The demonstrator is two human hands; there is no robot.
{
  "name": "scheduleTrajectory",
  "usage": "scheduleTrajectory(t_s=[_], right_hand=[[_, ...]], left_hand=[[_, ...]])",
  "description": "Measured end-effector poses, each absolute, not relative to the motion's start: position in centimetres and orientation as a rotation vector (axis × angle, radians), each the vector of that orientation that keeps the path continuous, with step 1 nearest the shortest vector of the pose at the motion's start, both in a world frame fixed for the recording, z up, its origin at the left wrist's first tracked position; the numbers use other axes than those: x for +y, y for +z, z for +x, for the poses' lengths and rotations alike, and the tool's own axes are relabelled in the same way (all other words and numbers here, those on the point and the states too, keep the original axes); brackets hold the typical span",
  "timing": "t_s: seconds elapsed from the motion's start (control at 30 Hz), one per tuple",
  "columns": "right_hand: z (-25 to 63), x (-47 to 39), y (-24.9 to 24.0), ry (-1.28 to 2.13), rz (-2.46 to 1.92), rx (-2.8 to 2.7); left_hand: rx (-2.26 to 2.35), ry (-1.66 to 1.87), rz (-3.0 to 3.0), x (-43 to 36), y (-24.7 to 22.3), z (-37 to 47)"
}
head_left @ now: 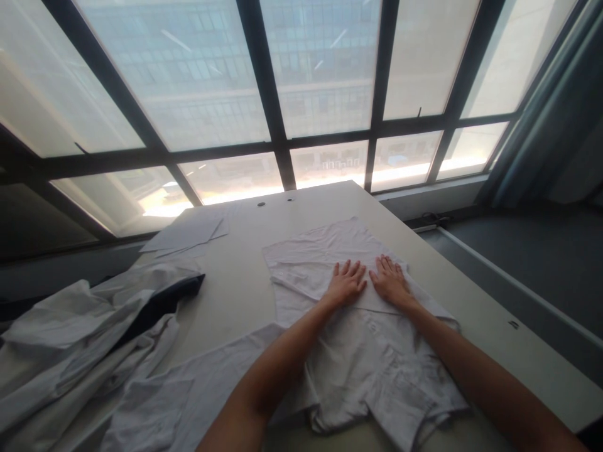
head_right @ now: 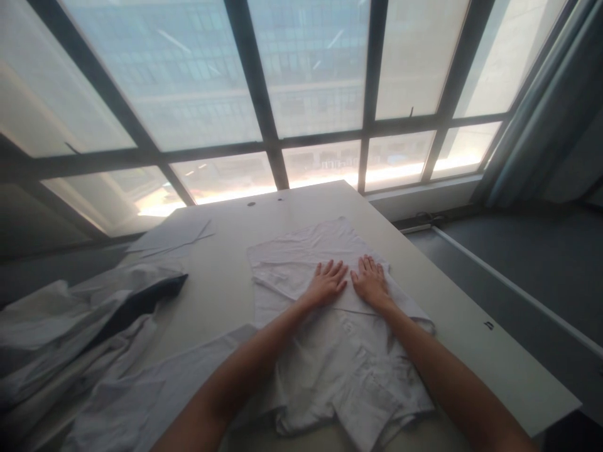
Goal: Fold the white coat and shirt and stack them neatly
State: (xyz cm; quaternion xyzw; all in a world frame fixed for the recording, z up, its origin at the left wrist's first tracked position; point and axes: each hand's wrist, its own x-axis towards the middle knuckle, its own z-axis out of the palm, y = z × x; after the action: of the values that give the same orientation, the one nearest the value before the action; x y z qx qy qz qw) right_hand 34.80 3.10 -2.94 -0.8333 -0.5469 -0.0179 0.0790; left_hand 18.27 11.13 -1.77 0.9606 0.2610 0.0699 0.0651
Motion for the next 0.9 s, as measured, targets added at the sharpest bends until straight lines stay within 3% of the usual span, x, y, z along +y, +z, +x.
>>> scheduleTrajectory(t_s=[0.3,0.57,0.9], right_hand=[[35.0,3.1,-3.2,-0.061,-2.469,-1.646],[35.6,3.4,-3.8,-0.045,-2.45,-1.634],[35.9,3.2,-4.0,-0.053,-2.397,-1.63]], left_hand=[[1.152,0.098,2.795,17.9,-0.6,8.7],[1.828,0.606,2.395,22.9,0.3,1.1],[1.848,0.358,2.17,25.4,0.8,-1.2]])
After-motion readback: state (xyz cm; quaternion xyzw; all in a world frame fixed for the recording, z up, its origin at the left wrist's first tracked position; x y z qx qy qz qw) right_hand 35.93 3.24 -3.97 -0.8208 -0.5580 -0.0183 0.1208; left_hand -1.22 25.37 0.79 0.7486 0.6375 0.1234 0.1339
